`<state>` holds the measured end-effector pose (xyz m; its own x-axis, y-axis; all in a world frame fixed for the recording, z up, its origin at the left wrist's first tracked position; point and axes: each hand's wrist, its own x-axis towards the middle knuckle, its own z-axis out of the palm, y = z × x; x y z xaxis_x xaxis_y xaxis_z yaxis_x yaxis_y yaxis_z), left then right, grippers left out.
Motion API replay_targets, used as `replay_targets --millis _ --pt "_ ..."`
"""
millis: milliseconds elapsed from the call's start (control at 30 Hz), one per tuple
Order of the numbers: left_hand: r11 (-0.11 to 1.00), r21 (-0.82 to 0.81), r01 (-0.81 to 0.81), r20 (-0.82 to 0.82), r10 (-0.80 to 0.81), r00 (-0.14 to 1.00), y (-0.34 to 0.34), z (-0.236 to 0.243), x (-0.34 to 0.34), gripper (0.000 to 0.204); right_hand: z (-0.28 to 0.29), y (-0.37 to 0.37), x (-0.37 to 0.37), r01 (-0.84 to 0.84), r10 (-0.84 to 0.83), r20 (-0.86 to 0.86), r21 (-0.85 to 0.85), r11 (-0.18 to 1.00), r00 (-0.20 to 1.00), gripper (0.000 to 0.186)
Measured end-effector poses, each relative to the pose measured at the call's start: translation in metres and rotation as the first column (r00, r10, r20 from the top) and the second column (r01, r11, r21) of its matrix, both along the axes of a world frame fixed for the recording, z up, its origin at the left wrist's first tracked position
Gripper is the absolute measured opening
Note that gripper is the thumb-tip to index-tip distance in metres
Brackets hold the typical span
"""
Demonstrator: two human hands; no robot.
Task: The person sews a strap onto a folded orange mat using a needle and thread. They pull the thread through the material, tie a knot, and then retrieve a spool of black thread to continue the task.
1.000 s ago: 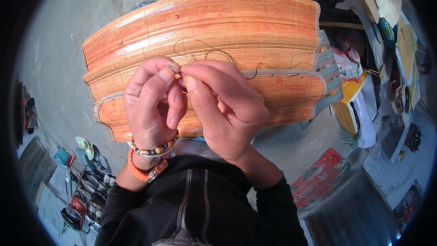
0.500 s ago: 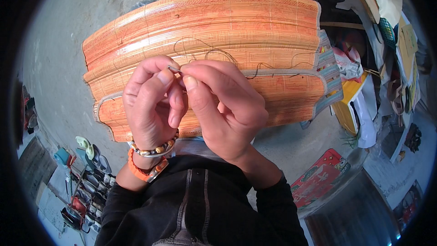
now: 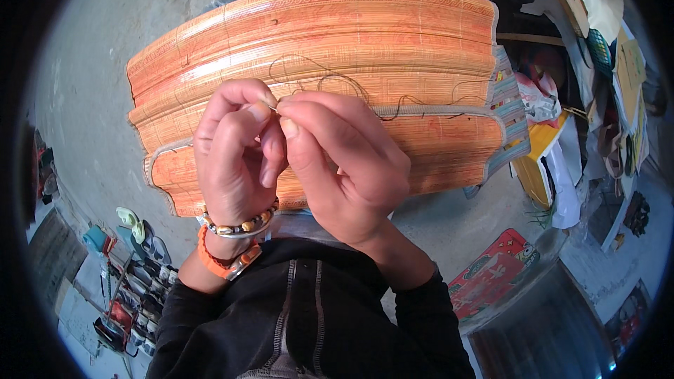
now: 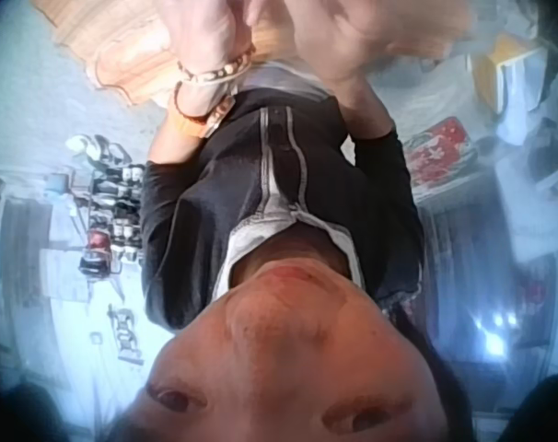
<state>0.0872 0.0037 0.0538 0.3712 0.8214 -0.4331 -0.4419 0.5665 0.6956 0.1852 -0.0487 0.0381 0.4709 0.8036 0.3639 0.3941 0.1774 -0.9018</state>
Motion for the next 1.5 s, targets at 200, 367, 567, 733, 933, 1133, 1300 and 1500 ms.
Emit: replay_targets --millis 200,367,567,733,933,1133,1300,1500 --pt "1.000 -0.002 -0.008 -0.065 0.008 0.998 0.000 0.000 0.002 0.007 0.001 0.001 0.003 -0.055 0.055 0.043 0.008 0.998 0.998 0.014" --pt "1.000 -0.003 0.011 -0.125 -0.011 0.992 0.000 -0.002 0.005 0.009 0.000 0.001 0.005 -0.082 0.082 0.066 0.001 0.997 0.994 0.014" --pt "0.997 -0.066 0.047 -0.124 -0.055 0.991 -0.002 -0.005 0.001 0.013 -0.005 -0.002 0.004 -0.095 0.095 0.043 -0.015 0.995 0.995 0.014" --pt "0.990 -0.109 0.091 -0.012 -0.093 0.996 0.002 -0.002 0.000 0.029 -0.005 -0.005 0.005 -0.076 0.076 -0.031 -0.005 0.997 0.997 0.016" --pt "0.988 -0.108 0.111 -0.001 -0.112 0.994 0.002 -0.004 -0.004 0.030 -0.004 -0.006 0.005 -0.094 0.093 -0.047 -0.013 0.996 0.995 0.016" --pt "0.988 -0.053 0.142 0.042 -0.140 0.989 0.004 -0.010 -0.010 0.012 -0.002 -0.006 0.007 -0.106 0.105 -0.045 -0.029 0.994 0.994 0.015" --pt "0.988 0.068 0.137 -0.150 -0.126 0.981 0.009 -0.004 -0.009 0.014 0.005 -0.008 0.017 -0.205 0.194 -0.139 -0.073 0.976 0.971 0.016" --pt "0.974 0.143 0.174 -0.240 -0.136 0.961 0.014 -0.011 -0.028 0.010 0.032 -0.032 0.053 -0.222 0.196 -0.287 -0.064 0.973 0.938 0.010"
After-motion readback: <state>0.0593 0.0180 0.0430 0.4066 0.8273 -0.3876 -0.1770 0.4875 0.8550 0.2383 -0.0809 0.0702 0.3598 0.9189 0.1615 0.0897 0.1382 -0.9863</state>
